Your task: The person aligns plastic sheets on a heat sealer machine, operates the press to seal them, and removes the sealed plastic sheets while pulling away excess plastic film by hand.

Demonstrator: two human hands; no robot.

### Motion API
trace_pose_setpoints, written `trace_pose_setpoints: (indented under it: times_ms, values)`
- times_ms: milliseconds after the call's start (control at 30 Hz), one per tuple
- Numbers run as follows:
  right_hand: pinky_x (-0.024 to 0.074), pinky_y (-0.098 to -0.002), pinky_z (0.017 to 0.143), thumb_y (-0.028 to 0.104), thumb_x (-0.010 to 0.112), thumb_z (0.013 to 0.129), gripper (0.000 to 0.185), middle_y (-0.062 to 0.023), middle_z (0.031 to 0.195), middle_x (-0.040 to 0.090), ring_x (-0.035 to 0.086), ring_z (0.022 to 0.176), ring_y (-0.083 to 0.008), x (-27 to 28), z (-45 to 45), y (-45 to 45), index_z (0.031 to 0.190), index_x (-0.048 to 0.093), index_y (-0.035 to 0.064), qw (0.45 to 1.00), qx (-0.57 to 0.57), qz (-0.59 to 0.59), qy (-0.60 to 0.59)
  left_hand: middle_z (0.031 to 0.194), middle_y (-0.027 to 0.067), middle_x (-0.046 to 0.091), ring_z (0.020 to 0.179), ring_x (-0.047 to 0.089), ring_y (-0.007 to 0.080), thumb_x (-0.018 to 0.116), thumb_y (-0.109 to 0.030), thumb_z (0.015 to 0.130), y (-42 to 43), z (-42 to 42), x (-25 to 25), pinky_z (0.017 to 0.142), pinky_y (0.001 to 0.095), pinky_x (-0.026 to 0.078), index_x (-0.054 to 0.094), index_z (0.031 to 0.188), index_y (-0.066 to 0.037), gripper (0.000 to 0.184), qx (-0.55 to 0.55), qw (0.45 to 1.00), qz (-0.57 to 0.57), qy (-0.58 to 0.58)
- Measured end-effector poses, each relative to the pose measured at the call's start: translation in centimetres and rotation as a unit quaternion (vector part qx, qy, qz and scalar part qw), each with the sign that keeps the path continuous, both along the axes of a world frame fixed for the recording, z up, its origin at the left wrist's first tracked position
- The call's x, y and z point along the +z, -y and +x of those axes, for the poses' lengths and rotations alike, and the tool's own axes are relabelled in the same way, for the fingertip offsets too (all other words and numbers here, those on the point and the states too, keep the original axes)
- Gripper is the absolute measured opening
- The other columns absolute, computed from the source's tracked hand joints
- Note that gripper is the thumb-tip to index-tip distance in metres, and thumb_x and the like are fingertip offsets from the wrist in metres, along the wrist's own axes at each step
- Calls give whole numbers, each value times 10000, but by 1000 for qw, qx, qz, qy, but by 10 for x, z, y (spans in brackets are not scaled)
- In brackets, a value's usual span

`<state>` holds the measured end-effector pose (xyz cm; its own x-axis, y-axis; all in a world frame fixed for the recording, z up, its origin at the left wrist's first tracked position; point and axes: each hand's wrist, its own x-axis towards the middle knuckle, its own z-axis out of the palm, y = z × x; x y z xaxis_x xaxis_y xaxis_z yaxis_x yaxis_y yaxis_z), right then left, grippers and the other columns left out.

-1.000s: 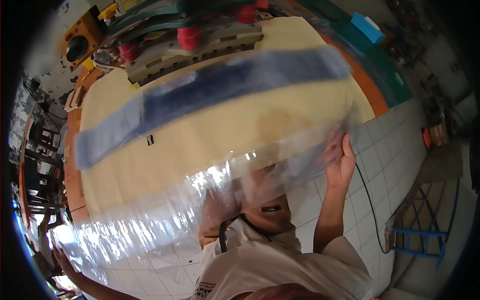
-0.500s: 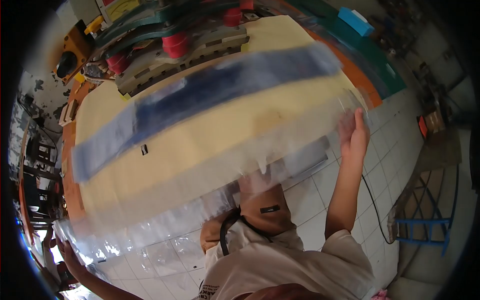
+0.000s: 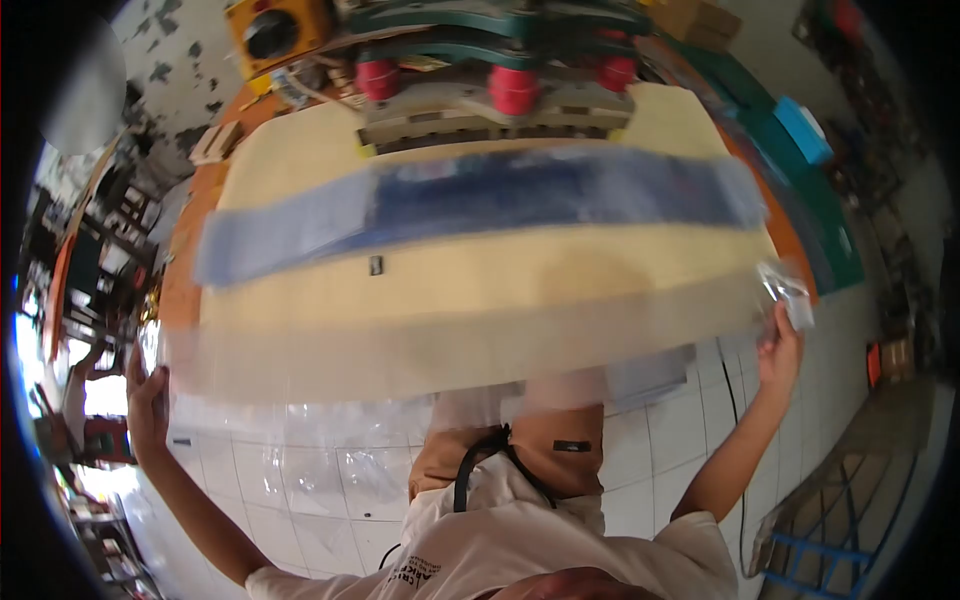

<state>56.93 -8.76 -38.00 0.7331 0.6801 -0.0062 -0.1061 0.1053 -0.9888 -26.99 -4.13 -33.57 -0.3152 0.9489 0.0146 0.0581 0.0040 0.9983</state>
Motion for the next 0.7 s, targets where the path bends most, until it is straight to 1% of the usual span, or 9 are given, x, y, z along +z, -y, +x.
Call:
trace_pose_setpoints:
  times_ms: [33, 100, 133, 200, 333, 400, 500, 533, 700]
  values:
    - [256, -171, 345, 247, 686, 855, 254, 26, 671, 538, 364, 419, -10, 4, 1, -3, 990, 619, 43, 1000, 18, 2, 0, 1290, 95, 464, 1048, 531, 165, 589, 47, 781, -5, 18, 10, 923, 275, 436, 277, 1418, 25, 710, -9, 1000, 10, 12]
    - [310, -160, 367, 224, 685, 860, 259, 13, 744, 588, 398, 440, -6, 22, 0, -13, 1039, 615, 50, 998, -23, 38, -39, 1293, 111, 468, 1046, 544, 164, 581, 65, 772, -19, 13, 14, 921, 271, 444, 268, 1424, 26, 724, 17, 1000, 13, 7]
    - [310, -160, 367, 224, 685, 860, 259, 13, 744, 588, 398, 440, -6, 26, 7, -21, 1039, 615, 50, 998, -11, 38, -40, 1291, 116, 472, 1036, 549, 165, 584, 59, 777, -26, 23, 22, 917, 273, 450, 259, 1426, 29, 726, 18, 999, 18, 21]
    - [372, -152, 403, 172, 651, 885, 201, 2, 815, 619, 448, 476, -15, 35, 23, -37, 1043, 614, 53, 994, 46, 63, -72, 1274, 123, 486, 1021, 557, 169, 586, 49, 790, -46, 30, 36, 917, 279, 457, 248, 1428, 35, 723, -7, 999, 22, 24]
    - [418, -154, 428, 137, 615, 907, 153, -5, 827, 623, 500, 513, -29, 46, 38, -84, 1035, 603, 54, 981, 133, 94, -105, 1190, 116, 530, 980, 577, 158, 592, 16, 826, -99, 23, 39, 894, 252, 476, 282, 1415, 23, 665, -45, 998, 0, 40]
    - [436, -154, 440, 143, 591, 922, 132, -4, 801, 615, 534, 546, -32, 40, 53, -109, 1018, 588, 52, 966, 192, 95, -146, 1162, 109, 545, 969, 583, 148, 594, 4, 834, -119, 40, 46, 885, 237, 481, 307, 1403, 20, 638, -54, 997, 5, 45]
    - [462, -166, 455, 153, 578, 931, 117, 1, 760, 593, 546, 545, -40, 29, 70, -142, 1002, 580, 60, 970, 184, 69, -146, 1106, 82, 571, 959, 588, 121, 596, -19, 841, -142, 59, 54, 862, 213, 490, 369, 1372, -4, 578, -64, 997, -31, 19]
    - [515, -190, 473, 146, 547, 944, 97, 4, 654, 568, 570, 526, -59, 32, 64, -147, 992, 569, 65, 969, 188, 60, -148, 1082, 71, 579, 956, 591, 111, 590, -21, 842, -150, 60, 52, 858, 204, 491, 390, 1359, -17, 555, -84, 996, -42, 3]
    - [507, -186, 466, 159, 523, 957, 93, -9, 627, 561, 570, 533, -63, 27, 76, -178, 931, 558, 76, 968, 195, 42, -152, 1029, 40, 587, 933, 600, 99, 589, -36, 833, -180, 58, 44, 805, 178, 505, 434, 1340, -66, 531, -115, 991, -63, -7]
